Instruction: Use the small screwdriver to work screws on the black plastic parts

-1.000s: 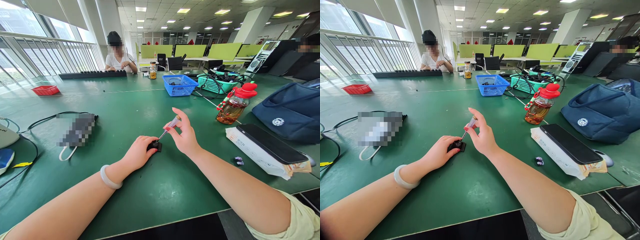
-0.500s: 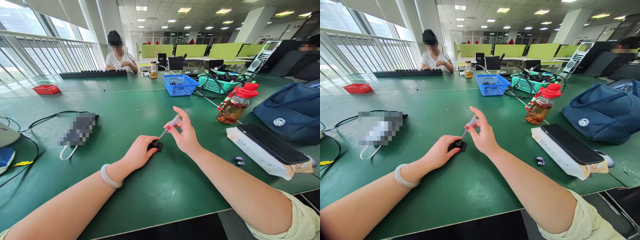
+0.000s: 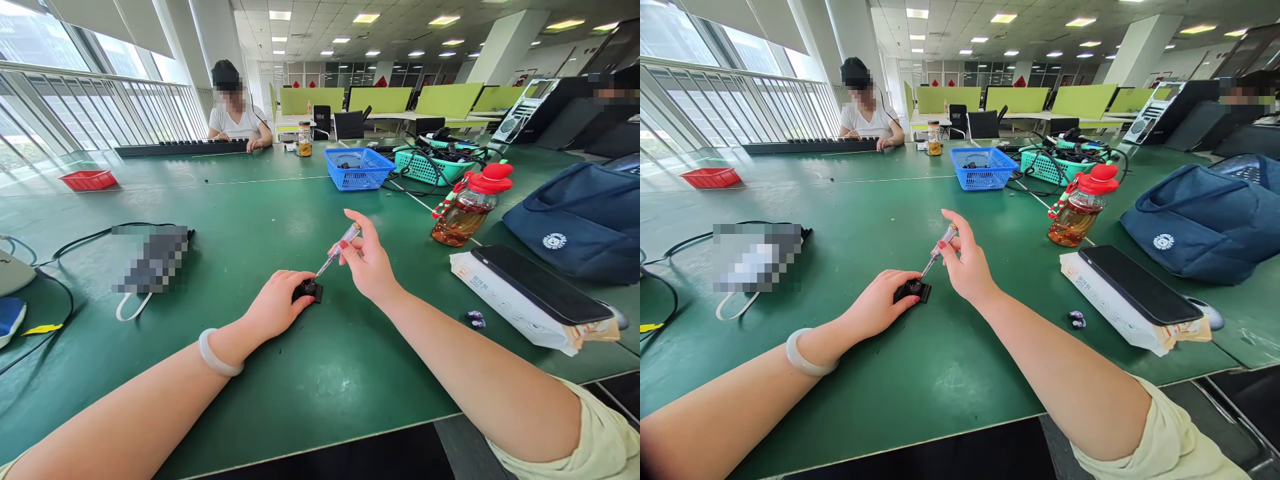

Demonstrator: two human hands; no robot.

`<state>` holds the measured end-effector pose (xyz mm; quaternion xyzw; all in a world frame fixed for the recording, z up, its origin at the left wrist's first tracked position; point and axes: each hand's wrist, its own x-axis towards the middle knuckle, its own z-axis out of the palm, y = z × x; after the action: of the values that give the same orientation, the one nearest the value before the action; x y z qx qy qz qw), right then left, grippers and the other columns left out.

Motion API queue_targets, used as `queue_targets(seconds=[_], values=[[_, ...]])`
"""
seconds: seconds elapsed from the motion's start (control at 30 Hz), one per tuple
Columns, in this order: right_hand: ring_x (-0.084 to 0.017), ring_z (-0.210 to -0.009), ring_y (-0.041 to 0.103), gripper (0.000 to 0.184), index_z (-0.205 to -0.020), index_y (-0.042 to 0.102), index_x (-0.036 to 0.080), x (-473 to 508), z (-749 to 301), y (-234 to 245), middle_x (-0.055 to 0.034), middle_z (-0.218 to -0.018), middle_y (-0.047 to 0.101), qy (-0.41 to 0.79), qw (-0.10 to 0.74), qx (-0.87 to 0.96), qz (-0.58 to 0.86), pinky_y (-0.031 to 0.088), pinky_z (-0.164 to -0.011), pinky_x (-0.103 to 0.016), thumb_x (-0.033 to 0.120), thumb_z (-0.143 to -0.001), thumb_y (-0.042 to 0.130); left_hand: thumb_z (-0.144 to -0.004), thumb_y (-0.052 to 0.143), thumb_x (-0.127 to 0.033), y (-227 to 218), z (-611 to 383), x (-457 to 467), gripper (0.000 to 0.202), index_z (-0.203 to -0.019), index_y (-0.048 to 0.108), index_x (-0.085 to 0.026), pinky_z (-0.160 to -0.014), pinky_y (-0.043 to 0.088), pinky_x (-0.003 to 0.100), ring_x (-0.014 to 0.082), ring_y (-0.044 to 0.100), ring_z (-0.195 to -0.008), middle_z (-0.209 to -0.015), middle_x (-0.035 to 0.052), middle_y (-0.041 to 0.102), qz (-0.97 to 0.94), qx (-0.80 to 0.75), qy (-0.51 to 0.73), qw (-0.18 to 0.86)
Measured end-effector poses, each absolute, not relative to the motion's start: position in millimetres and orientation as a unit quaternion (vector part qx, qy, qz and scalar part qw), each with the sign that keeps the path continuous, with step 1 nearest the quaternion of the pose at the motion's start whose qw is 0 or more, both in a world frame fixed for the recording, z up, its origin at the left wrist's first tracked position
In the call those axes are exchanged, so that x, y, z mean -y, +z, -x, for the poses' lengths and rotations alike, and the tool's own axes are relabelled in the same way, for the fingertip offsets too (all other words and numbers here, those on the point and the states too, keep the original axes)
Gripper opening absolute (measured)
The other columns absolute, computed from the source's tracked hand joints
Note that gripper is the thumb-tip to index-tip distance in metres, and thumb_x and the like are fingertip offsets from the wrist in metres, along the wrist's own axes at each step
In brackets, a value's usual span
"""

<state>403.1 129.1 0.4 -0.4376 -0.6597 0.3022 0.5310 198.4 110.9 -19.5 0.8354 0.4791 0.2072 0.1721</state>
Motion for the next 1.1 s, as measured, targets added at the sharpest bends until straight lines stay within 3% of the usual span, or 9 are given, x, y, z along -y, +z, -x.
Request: queue_targets(seconds=[0.2, 0.37, 0.57, 0.8, 0.93, 1.1], values=[[-0.02, -0.078, 0.065, 0.043, -0.141, 0.04, 0.031, -127, -404, -2, -0.0019, -0.088, 0.071, 0.225, 0.527, 0.704, 0.42, 0.053, -0.081, -0.041, 0.036, -0.099, 0.044, -0.089, 0.06, -0.031, -19, -198, -110, 0.038, -0.126, 0.061, -0.026, -0.102, 0.049, 0.047, 0.0289, 0.057, -0.117, -0.118, 0.0073, 0.068, -0.832, -0.484, 0.207, 0.174], [-0.021, -0.08, 0.065, 0.047, -0.144, 0.036, 0.03, -123, -401, -1, -0.0027, -0.087, 0.071, 0.193, 0.518, 0.728, 0.406, 0.053, -0.079, -0.041, 0.033, -0.098, 0.045, -0.088, 0.061, -0.032, -19, -199, -109, 0.04, -0.127, 0.061, -0.026, -0.1, 0.05, 0.047, 0.0292, 0.057, -0.115, -0.116, 0.0064, 0.069, -0.829, -0.489, 0.207, 0.174], [-0.019, -0.075, 0.063, 0.052, -0.145, 0.029, 0.03, -125, -400, -2, -0.0029, -0.089, 0.069, 0.265, 0.526, 0.707, 0.392, 0.053, -0.079, -0.041, 0.035, -0.097, 0.046, -0.086, 0.062, -0.034, -17, -200, -109, 0.042, -0.127, 0.061, -0.025, -0.093, 0.051, 0.045, 0.0291, 0.059, -0.107, -0.107, 0.0059, 0.07, -0.824, -0.501, 0.198, 0.175], [-0.015, -0.067, 0.058, 0.043, -0.139, 0.039, 0.034, -123, -401, 2, 0.0, -0.091, 0.069, 0.298, 0.508, 0.724, 0.36, 0.053, -0.075, -0.037, 0.034, -0.097, 0.047, -0.086, 0.061, -0.035, -16, -200, -109, 0.044, -0.129, 0.061, -0.024, -0.093, 0.052, 0.044, 0.0285, 0.059, -0.106, -0.104, 0.0065, 0.07, -0.825, -0.501, 0.198, 0.172], [-0.014, -0.07, 0.059, 0.044, -0.139, 0.039, 0.033, -119, -400, 3, -0.0003, -0.093, 0.067, 0.277, 0.495, 0.743, 0.354, 0.052, -0.076, -0.035, 0.03, -0.097, 0.048, -0.085, 0.06, -0.033, -16, -201, -109, 0.046, -0.13, 0.06, -0.024, -0.093, 0.052, 0.044, 0.0285, 0.06, -0.105, -0.104, 0.0065, 0.07, -0.826, -0.498, 0.202, 0.172], [-0.014, -0.067, 0.058, 0.047, -0.14, 0.039, 0.033, -121, -400, 3, -0.0009, -0.092, 0.066, 0.278, 0.499, 0.726, 0.384, 0.051, -0.071, -0.034, 0.035, -0.096, 0.052, -0.085, 0.06, -0.031, -16, -200, -110, 0.047, -0.131, 0.059, -0.023, -0.095, 0.051, 0.044, 0.0282, 0.059, -0.107, -0.107, 0.0068, 0.07, -0.826, -0.501, 0.191, 0.172]])
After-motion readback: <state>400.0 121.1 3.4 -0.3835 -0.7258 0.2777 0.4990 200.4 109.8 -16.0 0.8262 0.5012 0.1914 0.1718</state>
